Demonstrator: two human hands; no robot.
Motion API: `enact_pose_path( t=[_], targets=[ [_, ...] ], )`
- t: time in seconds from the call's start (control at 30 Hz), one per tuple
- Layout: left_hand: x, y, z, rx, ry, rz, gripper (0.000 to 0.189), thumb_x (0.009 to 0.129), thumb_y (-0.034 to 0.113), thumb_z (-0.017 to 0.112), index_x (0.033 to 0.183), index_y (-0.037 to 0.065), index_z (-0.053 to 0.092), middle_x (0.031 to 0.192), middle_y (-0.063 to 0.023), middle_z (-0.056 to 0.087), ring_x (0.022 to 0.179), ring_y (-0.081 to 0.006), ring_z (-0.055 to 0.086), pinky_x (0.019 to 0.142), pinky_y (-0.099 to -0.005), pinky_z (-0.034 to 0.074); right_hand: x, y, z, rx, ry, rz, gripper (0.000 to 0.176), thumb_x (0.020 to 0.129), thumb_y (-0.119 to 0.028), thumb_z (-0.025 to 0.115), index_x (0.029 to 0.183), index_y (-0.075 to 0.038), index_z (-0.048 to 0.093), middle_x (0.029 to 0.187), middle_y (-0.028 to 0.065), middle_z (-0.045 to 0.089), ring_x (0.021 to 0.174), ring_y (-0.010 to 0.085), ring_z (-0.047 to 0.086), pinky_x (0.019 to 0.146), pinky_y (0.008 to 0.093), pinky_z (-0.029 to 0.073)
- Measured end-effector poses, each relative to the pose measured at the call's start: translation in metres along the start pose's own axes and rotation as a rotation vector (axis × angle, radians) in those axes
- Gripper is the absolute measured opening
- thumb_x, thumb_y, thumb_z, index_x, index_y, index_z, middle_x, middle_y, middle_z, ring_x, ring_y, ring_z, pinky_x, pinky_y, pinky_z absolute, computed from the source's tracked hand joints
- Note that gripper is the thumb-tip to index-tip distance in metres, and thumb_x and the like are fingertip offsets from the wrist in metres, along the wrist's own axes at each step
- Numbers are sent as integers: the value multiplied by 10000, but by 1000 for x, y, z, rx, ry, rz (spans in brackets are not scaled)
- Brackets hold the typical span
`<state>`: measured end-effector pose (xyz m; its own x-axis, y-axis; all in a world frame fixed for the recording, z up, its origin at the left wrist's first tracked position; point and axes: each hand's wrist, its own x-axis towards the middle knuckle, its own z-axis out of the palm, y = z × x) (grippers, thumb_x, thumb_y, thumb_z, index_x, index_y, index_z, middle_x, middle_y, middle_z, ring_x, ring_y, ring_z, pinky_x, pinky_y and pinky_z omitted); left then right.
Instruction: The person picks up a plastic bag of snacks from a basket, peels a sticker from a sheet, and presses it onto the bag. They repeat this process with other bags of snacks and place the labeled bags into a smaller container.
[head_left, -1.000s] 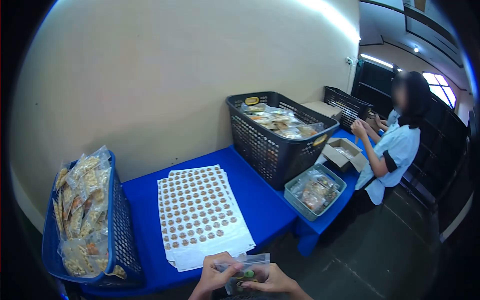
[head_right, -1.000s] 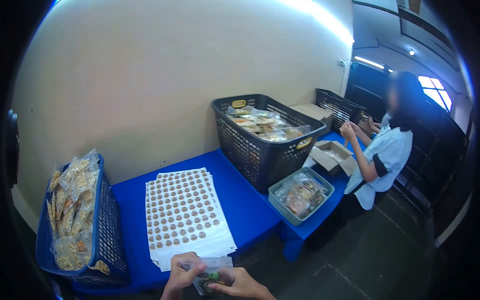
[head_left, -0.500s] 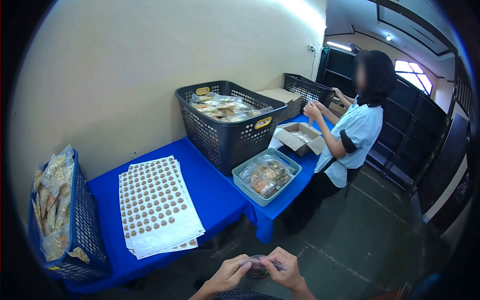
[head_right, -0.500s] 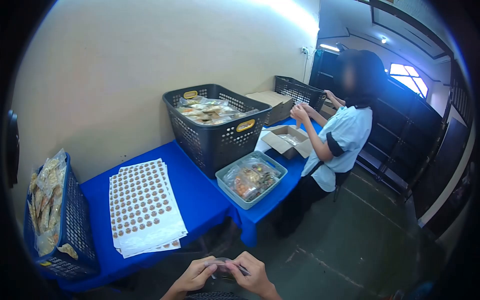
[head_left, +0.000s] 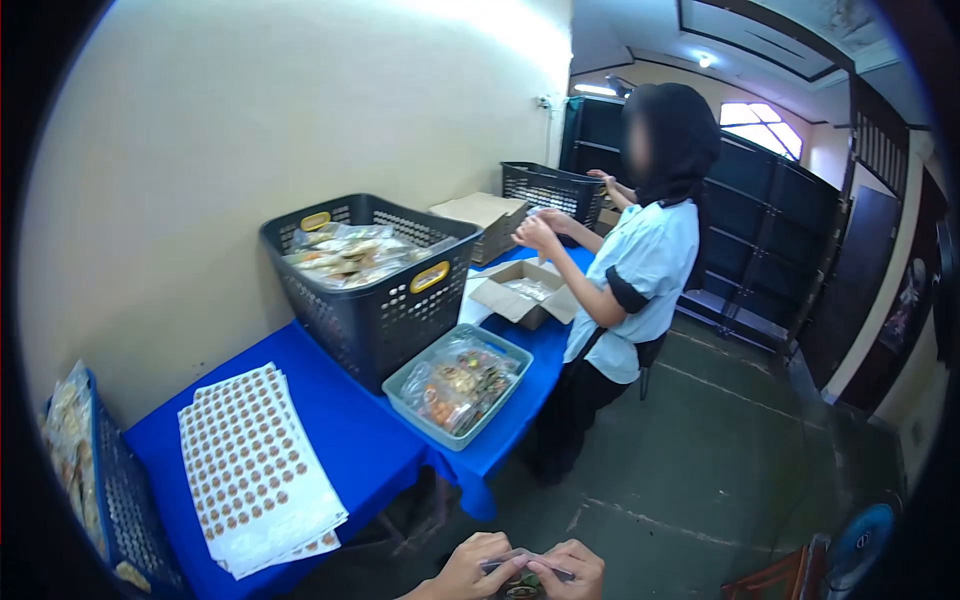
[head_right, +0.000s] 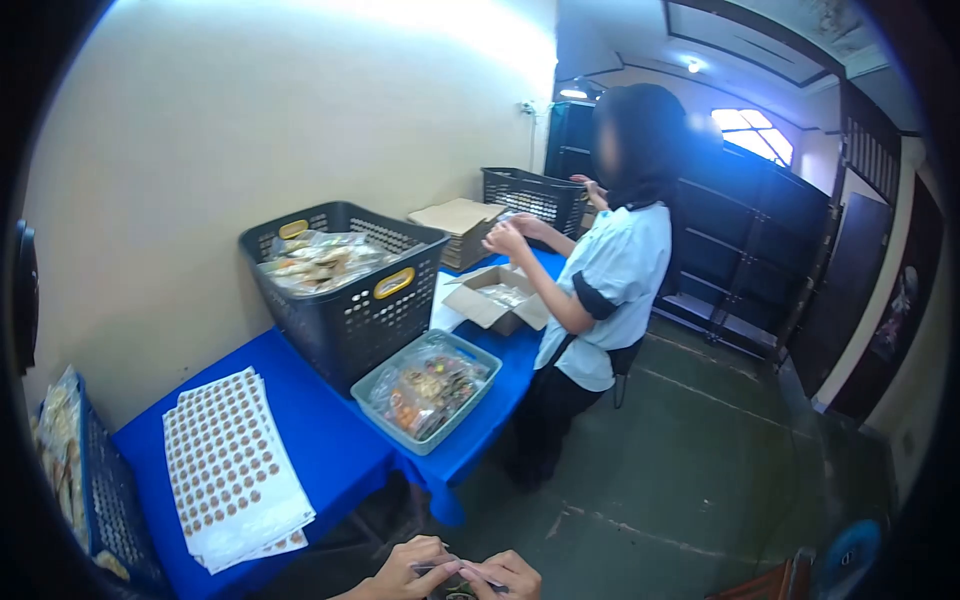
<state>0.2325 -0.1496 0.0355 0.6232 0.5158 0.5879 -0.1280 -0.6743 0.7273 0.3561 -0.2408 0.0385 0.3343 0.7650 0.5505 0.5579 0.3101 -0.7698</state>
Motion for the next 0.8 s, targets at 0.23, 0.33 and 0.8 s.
enact_pose_path(
  t=[0.23,0.33,0.8],
  targets=[
    [59,-64,-14,-297,-312,-49,137,823,98,464,838,-4,554,797,-113,564,772,-252,547,694,-313,420,50,48,5,135,94,177,130,784,-99,581,846,6,626,780,45,543,588,99,468,505,215,369],
    [82,-107,-27,-119,-149,-36,130,838,114,436,802,17,515,736,-107,522,690,-280,515,656,-331,398,96,52,13,306,-156,139,253,853,-197,480,945,14,586,868,71,529,663,129,491,585,235,397],
    [136,-163,-89,42,350,-190,583,768,252,587,1211,-15,317,1268,-181,302,1169,-299,309,968,-372,236,212,101,122,363,102,169,356,900,-234,361,1021,43,549,1028,164,562,926,245,542,802,323,405]
  ],
)
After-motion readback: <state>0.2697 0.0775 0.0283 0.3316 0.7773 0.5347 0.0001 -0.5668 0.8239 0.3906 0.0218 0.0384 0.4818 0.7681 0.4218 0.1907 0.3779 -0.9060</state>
